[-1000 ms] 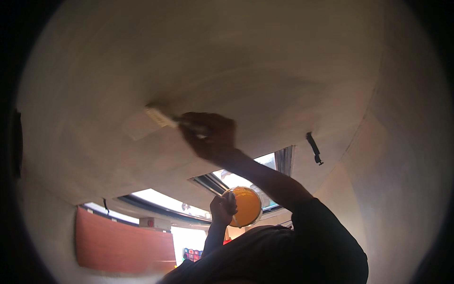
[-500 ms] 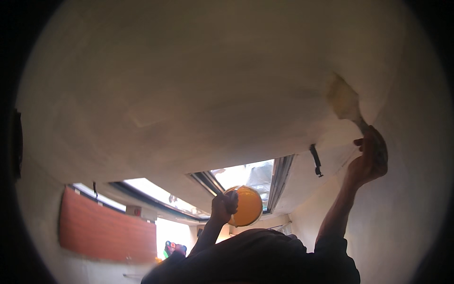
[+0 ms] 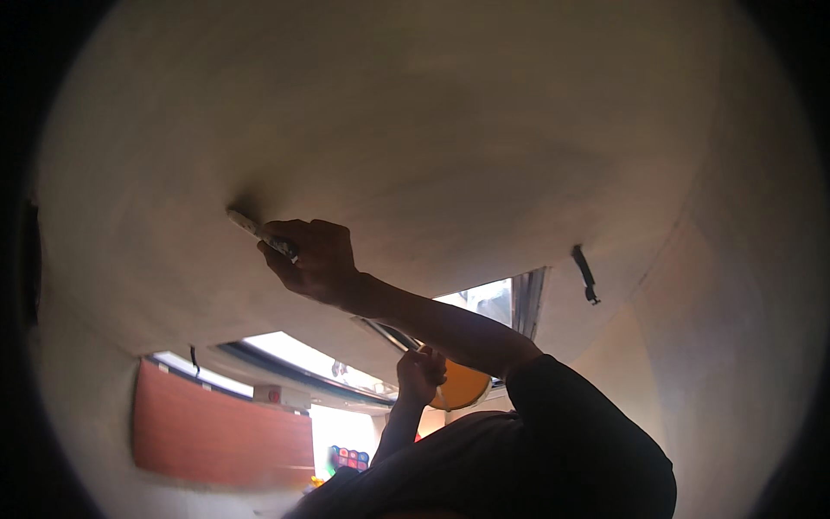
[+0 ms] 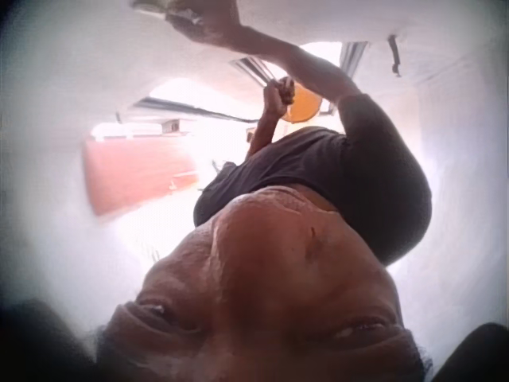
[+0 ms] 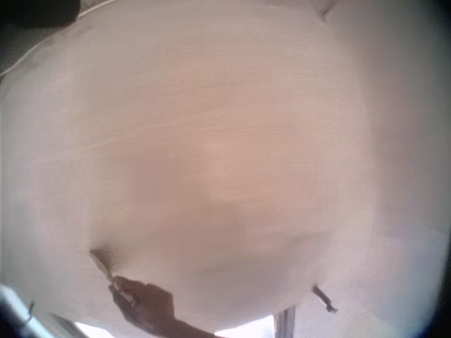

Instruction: The person paints a white ceiling using a paintbrush and a small yellow bucket. They repeatedly dip the brush into the bucket and apply paint to the ceiling surface in long strokes, working near a window and a door frame.

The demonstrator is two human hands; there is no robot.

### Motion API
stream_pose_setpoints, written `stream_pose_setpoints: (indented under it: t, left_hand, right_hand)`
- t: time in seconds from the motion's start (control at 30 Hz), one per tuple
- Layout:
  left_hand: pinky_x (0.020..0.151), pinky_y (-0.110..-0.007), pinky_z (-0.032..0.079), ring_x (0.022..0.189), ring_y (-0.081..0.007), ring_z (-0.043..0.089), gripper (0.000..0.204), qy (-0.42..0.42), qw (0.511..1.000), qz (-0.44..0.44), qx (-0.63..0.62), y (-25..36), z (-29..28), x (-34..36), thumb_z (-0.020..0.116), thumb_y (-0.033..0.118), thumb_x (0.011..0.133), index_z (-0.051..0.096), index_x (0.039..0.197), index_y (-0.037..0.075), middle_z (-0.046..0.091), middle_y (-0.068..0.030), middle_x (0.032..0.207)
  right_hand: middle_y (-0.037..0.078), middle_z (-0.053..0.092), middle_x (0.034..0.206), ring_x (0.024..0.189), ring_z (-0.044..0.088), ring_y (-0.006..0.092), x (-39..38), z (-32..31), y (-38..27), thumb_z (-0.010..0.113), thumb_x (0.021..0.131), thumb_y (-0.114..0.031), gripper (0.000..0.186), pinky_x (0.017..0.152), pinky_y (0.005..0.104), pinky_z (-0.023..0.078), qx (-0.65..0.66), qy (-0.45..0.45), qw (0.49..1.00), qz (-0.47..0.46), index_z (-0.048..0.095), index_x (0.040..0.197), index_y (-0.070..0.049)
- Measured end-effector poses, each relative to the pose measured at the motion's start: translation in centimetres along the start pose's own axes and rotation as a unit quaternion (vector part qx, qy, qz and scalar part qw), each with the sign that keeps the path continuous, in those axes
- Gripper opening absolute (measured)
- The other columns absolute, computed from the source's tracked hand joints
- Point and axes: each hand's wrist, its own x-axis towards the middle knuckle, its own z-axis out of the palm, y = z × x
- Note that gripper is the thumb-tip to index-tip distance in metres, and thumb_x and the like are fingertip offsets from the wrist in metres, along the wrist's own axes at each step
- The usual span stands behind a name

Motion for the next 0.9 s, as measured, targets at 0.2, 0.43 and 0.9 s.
stream_pose_setpoints:
  t: [0.2,0.43,0.9]
  left_hand:
    - [0.047,-0.025,0.033,0.051,-0.0133,0.04,0.03,0.06,0.993,0.019,0.099,-0.2,-0.5,0.3,0.042,0.029,0.077,0.056,0.092,0.007,0.045,-0.0013,0.066]
    - [0.045,-0.025,0.029,0.049,-0.0124,0.036,0.028,0.03,0.999,-0.014,0.031,0.4,0.5,0.2,0.043,0.028,0.076,0.055,0.092,0.007,0.043,0.0002,0.063]
    - [0.044,-0.024,0.029,0.047,-0.0085,0.034,0.02,-0.021,1.0,-0.007,0.012,0.0,-0.3,0.9,0.05,0.015,0.075,0.057,0.091,0.005,0.042,0.0023,0.063]
  right_hand:
    - [0.006,0.072,0.084,0.071,0.071,0.0139,1.2,-14.6,0.6,0.076,0.077,-0.013,0.015,0.061,0.0263,0.058,-0.125,0.056,0.99,0.036,0.073,0.091,-0.008]
    - [0.004,0.069,0.079,0.06,0.06,0.0103,3.0,-38.3,-1.8,0.068,0.081,0.001,0.011,0.057,0.0235,0.047,-0.331,0.255,0.908,0.031,0.071,0.091,0.003]
    - [0.013,0.067,0.081,0.057,0.062,0.0144,-1.4,-24.5,-5.2,0.068,0.081,0.0,0.021,0.05,0.0268,0.052,-0.105,0.149,0.978,0.101,0.065,0.098,0.011]
